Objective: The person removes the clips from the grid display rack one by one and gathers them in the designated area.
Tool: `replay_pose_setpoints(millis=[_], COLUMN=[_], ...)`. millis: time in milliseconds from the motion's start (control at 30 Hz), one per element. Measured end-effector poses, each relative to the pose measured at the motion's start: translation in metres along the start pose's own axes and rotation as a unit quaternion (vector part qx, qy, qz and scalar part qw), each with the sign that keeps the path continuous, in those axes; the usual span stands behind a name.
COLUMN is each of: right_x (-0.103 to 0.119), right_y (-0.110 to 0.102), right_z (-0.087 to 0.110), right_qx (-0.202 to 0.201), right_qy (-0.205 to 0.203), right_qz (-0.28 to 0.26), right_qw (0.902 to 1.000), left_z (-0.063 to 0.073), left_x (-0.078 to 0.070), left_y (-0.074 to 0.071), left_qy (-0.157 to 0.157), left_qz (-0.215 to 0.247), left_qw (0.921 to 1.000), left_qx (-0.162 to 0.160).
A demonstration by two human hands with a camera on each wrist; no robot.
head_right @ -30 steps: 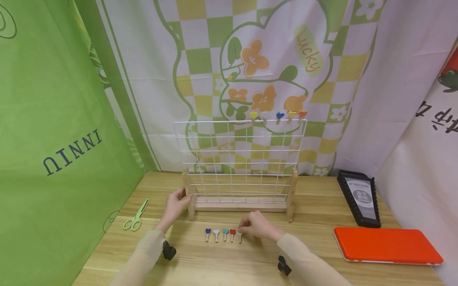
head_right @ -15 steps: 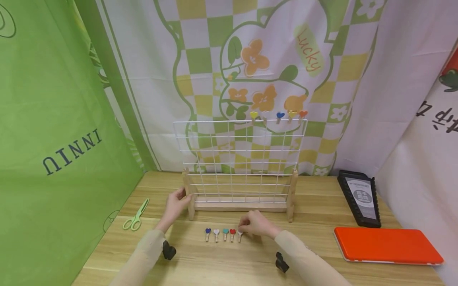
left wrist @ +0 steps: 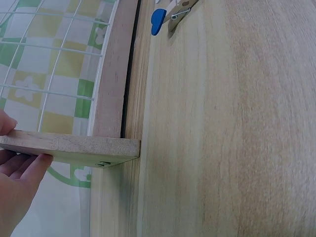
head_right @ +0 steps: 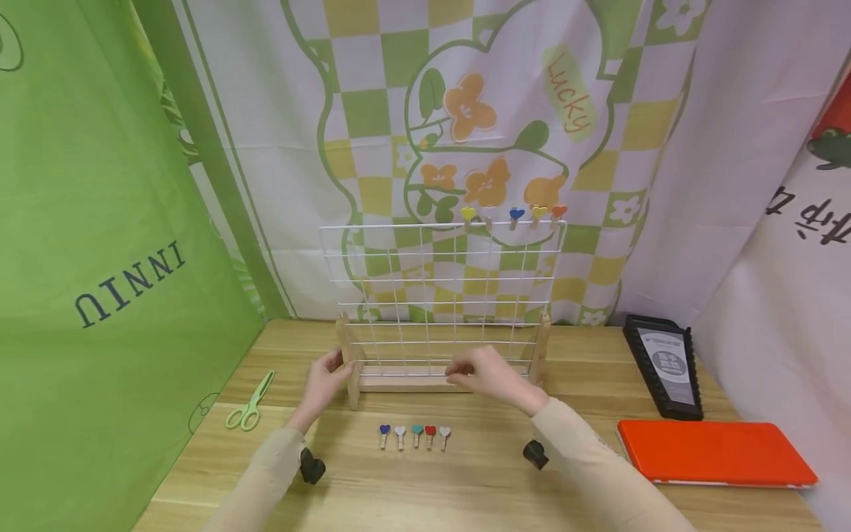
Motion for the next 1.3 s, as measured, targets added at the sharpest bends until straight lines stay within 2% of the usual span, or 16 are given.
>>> replay_pose_setpoints(millis=[133, 333, 467, 567, 733, 867, 1000, 1300], right_x=[0.023, 0.061, 0.079, 0.087, 0.09, 0.085, 0.081, 0.084], right_y=[-0.053, -0.128, -0.164, -0.184, -0.203, -0.207, -0.206, -0.209], right_z=[-0.012, -0.026, -0.033, -0.039, -0.052, -0.065, -0.074, -0.083], right_qx=[-0.074, -0.179, -0.222, -0.25, -0.282, -0.268, -0.24, -0.2], right_qy=[-0.031, -0.094, -0.117, -0.131, -0.15, -0.147, -0.146, -0.158], right_qz=[0.041, 0.099, 0.124, 0.14, 0.174, 0.202, 0.214, 0.23], right_qw=[0.9959, 0.9744, 0.9599, 0.9492, 0.9315, 0.9303, 0.9355, 0.9394], left_z=[-0.001, -0.002, 0.0, 0.004, 0.015, 0.019, 0.019, 0.016], left_x=[0.001, 0.003, 0.0, -0.011, -0.038, -0.049, -0.047, -0.039], left_y=[-0.001, -0.001, 0.0, 0.0, -0.003, -0.005, -0.005, -0.004], left_qy=[0.0, -0.003, -0.01, -0.011, -0.008, -0.011, -0.006, 0.004], left_qz=[-0.002, -0.003, -0.012, -0.018, -0.026, -0.026, -0.02, -0.013], left_qw=[1.0, 1.0, 0.9998, 0.9997, 0.9996, 0.9996, 0.9998, 0.9999], left_qx=[-0.003, -0.007, -0.01, -0.009, 0.0, -0.001, -0.001, 0.003])
Point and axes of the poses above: each hand's wrist, its own z-axis away from the middle knuckle, its own y-axis out of the palm, x = y × z, the point moved 3 cm from there along -z, towards the middle knuckle, and after that the axes turned 1 degree about -x, right-handed, at the moved point
